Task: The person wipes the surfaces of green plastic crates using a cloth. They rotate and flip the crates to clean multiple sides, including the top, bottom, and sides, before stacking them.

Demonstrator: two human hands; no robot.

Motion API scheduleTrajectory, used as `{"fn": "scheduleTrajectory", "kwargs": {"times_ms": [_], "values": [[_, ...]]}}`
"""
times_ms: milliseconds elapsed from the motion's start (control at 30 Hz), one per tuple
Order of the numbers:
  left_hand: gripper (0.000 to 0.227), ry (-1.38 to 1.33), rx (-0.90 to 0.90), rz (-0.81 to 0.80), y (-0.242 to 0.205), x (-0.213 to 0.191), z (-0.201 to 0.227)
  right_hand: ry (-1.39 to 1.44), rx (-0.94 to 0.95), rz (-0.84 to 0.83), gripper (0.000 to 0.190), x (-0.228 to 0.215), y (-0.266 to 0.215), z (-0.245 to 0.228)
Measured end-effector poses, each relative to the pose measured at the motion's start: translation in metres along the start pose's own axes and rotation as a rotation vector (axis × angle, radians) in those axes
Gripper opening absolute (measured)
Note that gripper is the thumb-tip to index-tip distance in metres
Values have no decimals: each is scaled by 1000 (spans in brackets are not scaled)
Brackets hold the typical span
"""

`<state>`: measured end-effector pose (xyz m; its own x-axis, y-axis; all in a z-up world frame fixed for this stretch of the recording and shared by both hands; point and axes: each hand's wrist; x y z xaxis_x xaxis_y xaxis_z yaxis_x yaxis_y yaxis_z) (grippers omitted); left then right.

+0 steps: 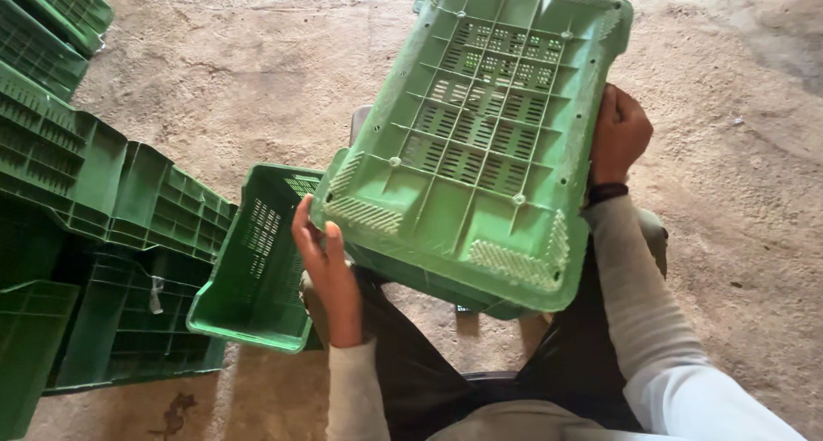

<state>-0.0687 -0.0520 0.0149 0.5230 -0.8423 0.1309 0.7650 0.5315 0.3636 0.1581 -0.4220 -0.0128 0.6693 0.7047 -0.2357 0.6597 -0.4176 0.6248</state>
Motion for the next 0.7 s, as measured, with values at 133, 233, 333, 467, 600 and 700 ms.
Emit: {"fn": "scheduleTrajectory", "kwargs": {"times_ms": [133, 233, 333, 467, 600, 700], "values": [[55, -70, -16, 37, -23, 14, 5, -101, -24, -56, 34, 15, 23, 30], [58, -38, 10, 43, -37, 22, 10, -90, -11, -124, 40, 29, 40, 48], [66, 25, 6, 31, -50, 31, 15, -84, 25, -178, 46, 44, 55, 65], [80, 108, -15, -30, -61, 40, 25, -78, -92, -218, 49, 73, 78, 89], [91, 310, 46, -104, -63, 41, 43, -82, -198, -307, 46, 97, 97, 107], [101, 531, 249, -76, -50, 40, 57, -159, -183, -349, 42, 107, 104, 112]]}}
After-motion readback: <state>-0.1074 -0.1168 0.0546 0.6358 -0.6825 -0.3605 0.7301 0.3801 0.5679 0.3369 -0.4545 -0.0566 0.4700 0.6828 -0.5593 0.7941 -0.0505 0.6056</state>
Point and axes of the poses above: each hand's wrist, its own y-axis towards the middle knuckle, its own x-axis out of the palm, z = x × y, and after that the axes turned 2 degrees about -z, right-handed
